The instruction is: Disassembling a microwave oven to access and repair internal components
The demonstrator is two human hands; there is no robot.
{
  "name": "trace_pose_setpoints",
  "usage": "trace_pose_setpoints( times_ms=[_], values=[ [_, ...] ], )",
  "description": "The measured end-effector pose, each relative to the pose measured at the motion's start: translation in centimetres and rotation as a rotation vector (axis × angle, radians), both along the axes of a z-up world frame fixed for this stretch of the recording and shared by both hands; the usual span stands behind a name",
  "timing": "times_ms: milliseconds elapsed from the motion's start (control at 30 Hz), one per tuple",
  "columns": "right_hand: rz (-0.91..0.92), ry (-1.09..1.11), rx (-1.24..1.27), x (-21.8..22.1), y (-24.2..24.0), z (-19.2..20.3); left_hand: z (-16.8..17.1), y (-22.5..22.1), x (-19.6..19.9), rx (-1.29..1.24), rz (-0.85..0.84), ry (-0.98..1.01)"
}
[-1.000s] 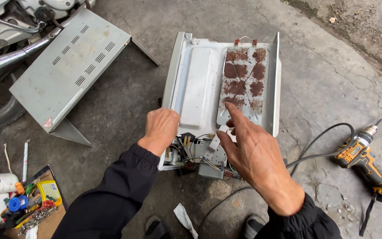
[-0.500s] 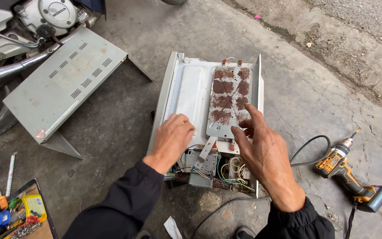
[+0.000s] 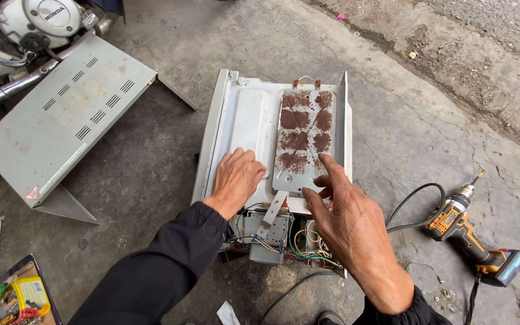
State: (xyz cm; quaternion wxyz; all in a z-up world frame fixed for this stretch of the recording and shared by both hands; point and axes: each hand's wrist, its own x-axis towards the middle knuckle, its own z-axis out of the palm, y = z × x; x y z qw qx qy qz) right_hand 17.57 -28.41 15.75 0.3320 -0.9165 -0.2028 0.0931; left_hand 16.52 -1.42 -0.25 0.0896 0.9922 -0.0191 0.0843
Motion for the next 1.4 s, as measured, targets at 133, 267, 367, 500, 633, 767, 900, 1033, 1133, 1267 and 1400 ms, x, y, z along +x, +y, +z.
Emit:
trace_pose_setpoints(
  times_ms=[133,267,367,500,633,767,900,1033,1133,1267,1400],
  values=[
    [-0.007,-0.008,0.014,0.2,-0.2,0.0,-1.3,1.6,5.4,0.064,0.012,0.035],
    [0.002,-0.025,0.004,0.6,-0.6,-0.3,-2.7,3.0,12.6,0.163,0.073,-0.09],
    [0.002,-0.064,-0.005,0.1,-1.2,-0.2,-2.1,2.5,14.0,0.17,0.153,-0.066],
    [-0.002,-0.063,-0.012,-0.9,-2.2,0.9,0.7,0.2,7.4,-0.065,0.279,0.17],
    [0.025,-0.123,0.003,-1.6,-1.6,0.0,0.9,-1.7,-1.6,0.024,0.185,0.282],
    [0.048,-0.133,0.009,-2.0,-0.4,0.5,-1.3,-0.3,-0.6,0.044,-0.003,-0.005],
    [-0.004,0.017,-0.094,-0.9,-0.6,-0.1,-1.0,1.2,6.1,0.06,0.04,0.005],
    [-0.055,0.093,-0.127,1.0,-1.1,-2.2,-2.7,4.2,15.8,0.049,0.116,-0.048],
    [-0.027,-0.019,-0.09,1.9,-1.2,-4.3,-3.6,5.9,20.9,0.026,0.154,-0.093],
    [-0.044,0.07,-0.157,2.2,-0.3,-4.5,-3.8,7.7,24.8,0.085,0.204,-0.088],
    [-0.002,0.047,-0.144,2.0,-0.5,-4.7,-1.6,8.3,26.5,0.041,0.281,0.038]
  ],
)
